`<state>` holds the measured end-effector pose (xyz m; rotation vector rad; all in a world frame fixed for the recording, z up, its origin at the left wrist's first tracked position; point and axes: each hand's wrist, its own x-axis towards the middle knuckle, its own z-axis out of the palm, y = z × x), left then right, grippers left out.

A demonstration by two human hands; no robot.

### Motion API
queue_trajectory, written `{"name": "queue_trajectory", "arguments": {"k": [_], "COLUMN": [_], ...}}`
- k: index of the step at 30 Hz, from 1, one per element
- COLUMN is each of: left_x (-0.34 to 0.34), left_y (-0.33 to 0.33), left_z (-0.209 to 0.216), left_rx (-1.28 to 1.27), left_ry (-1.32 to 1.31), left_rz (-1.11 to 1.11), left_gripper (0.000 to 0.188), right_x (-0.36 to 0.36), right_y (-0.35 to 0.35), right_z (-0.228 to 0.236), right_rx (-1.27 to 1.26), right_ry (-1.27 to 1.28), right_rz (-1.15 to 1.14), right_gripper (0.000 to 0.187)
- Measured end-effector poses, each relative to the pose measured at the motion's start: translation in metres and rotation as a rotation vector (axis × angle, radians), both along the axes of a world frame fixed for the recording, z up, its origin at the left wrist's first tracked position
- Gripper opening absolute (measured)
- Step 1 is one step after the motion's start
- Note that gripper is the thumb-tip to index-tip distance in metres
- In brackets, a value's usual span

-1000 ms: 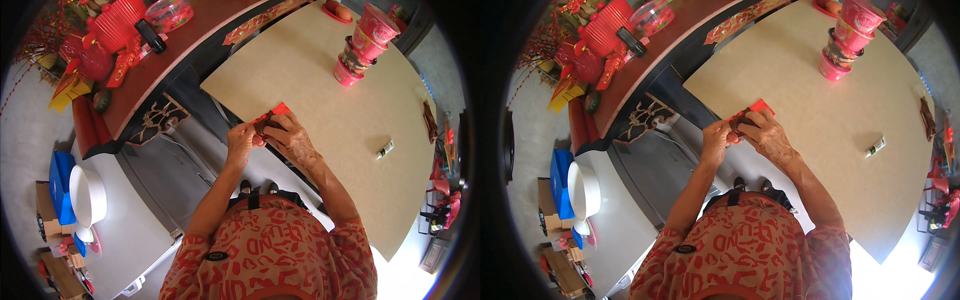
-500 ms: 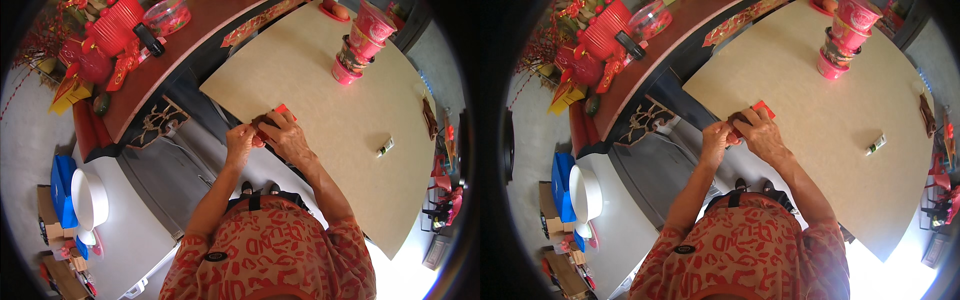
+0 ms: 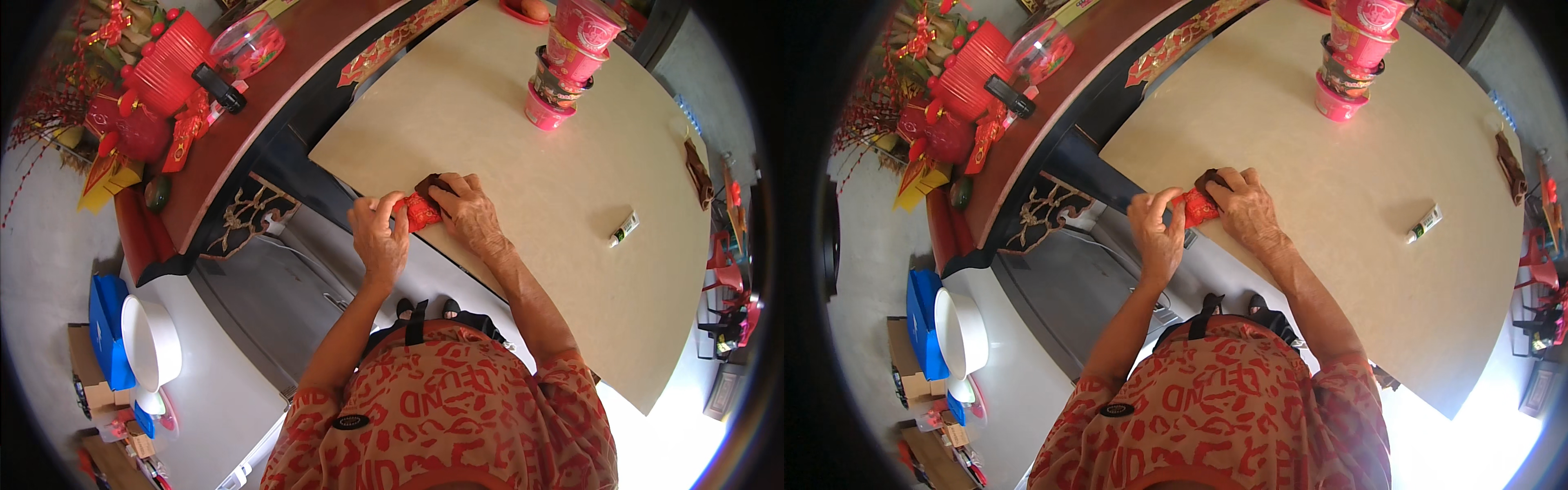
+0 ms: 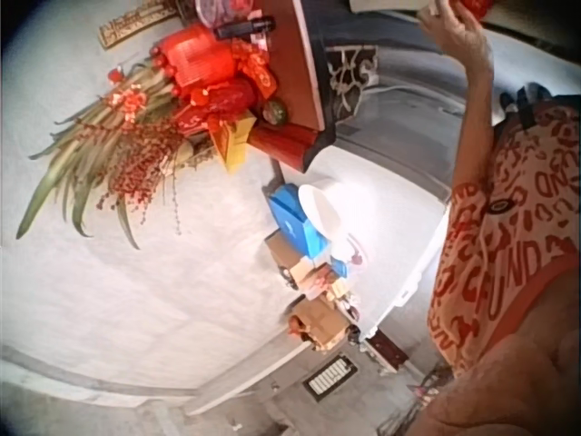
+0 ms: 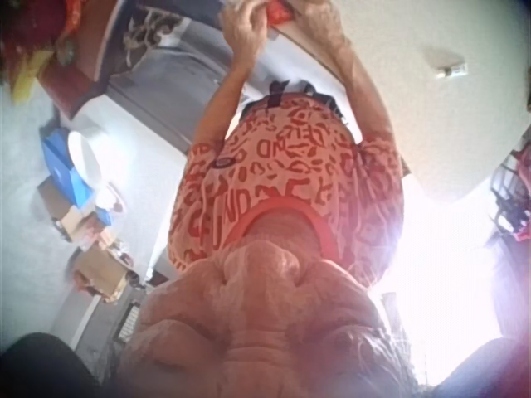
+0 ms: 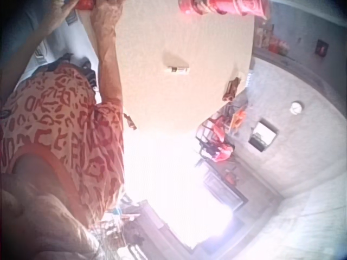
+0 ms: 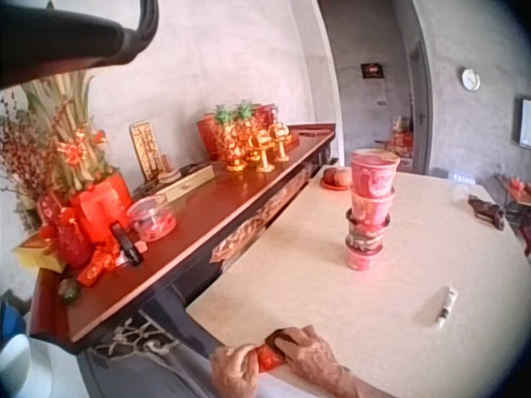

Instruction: The person wipes a clear plastic container with a brown cloth, then cleans a small pink tube, a black rectangular object, and a green round container. Finally, the person wipes a red paper packet. All items are handled individually and placed on a nearby table.

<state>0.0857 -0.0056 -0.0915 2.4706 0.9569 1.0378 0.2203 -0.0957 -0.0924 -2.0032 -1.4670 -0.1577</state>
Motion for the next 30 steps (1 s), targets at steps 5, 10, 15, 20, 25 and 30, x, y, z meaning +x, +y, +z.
{"name": "queue_trajectory", "arguments": {"k": [5,10,15,20,25,30], "left_x": [0.006,0.005,0.010,0.000,-0.011,-0.015], "left_y": [-0.003,0.003,0.015,0.007,-0.005,-0.004], "left_z": [0.004,-0.005,-0.005,0.010,-0.011,-0.007], "left_rx": [0.075,0.083,0.028,-0.818,-0.945,-0.915], "left_ry": [-0.077,-0.041,-0.178,-0.273,-0.320,-0.237], "left_rz": [-0.414,-0.422,-0.325,-0.202,-0.274,-0.281], "left_gripper": [0.041,0.049,0.034,0.036,0.035,0.034], "right_x": [0.002,0.016,0.039,-0.008,-0.039,-0.030], "right_y": [0.000,-0.003,-0.011,-0.023,-0.022,-0.012], "right_z": [-0.003,-0.006,0.004,0.035,0.012,-0.004], "right_rx": [0.060,0.053,0.340,0.523,0.256,0.146], "right_ry": [-0.020,-0.024,0.100,0.346,0.049,-0.004], "right_rz": [0.011,-0.028,-0.208,-0.003,0.062,-0.019], "right_gripper": [0.028,0.030,0.022,0.034,0.032,0.020]}}
